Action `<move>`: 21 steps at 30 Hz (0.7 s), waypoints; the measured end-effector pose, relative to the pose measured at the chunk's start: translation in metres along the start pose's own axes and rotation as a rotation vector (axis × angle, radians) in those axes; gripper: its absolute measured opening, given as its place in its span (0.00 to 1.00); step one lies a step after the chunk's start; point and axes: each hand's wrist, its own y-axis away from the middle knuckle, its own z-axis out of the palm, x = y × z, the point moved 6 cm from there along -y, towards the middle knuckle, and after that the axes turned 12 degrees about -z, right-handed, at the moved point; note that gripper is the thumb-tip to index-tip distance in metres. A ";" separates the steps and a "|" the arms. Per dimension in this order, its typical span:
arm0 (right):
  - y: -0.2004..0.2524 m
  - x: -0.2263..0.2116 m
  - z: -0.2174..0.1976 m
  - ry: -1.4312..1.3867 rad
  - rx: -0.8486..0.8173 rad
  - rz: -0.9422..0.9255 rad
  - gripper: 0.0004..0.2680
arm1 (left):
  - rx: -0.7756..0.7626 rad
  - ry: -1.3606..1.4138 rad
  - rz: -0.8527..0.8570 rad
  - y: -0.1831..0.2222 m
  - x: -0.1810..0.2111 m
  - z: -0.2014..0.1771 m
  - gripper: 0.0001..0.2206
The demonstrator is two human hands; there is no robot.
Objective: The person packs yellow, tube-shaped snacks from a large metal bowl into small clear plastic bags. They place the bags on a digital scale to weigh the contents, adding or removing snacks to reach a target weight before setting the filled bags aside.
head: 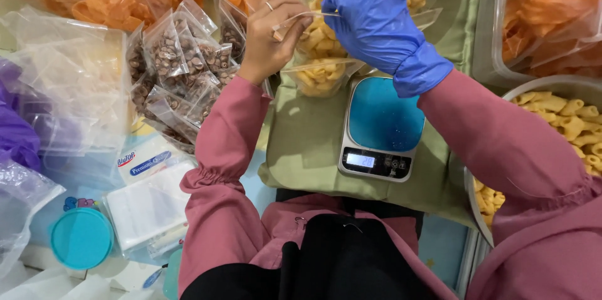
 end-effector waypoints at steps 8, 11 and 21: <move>0.006 0.003 0.002 0.032 -0.043 -0.001 0.05 | 0.070 -0.125 0.061 0.002 0.002 -0.017 0.06; 0.003 0.000 0.001 0.060 -0.067 -0.006 0.04 | 0.018 -0.121 0.064 0.003 0.005 -0.022 0.06; 0.011 0.006 -0.015 0.030 -0.039 0.033 0.05 | 0.012 -0.162 0.018 0.012 -0.011 -0.031 0.07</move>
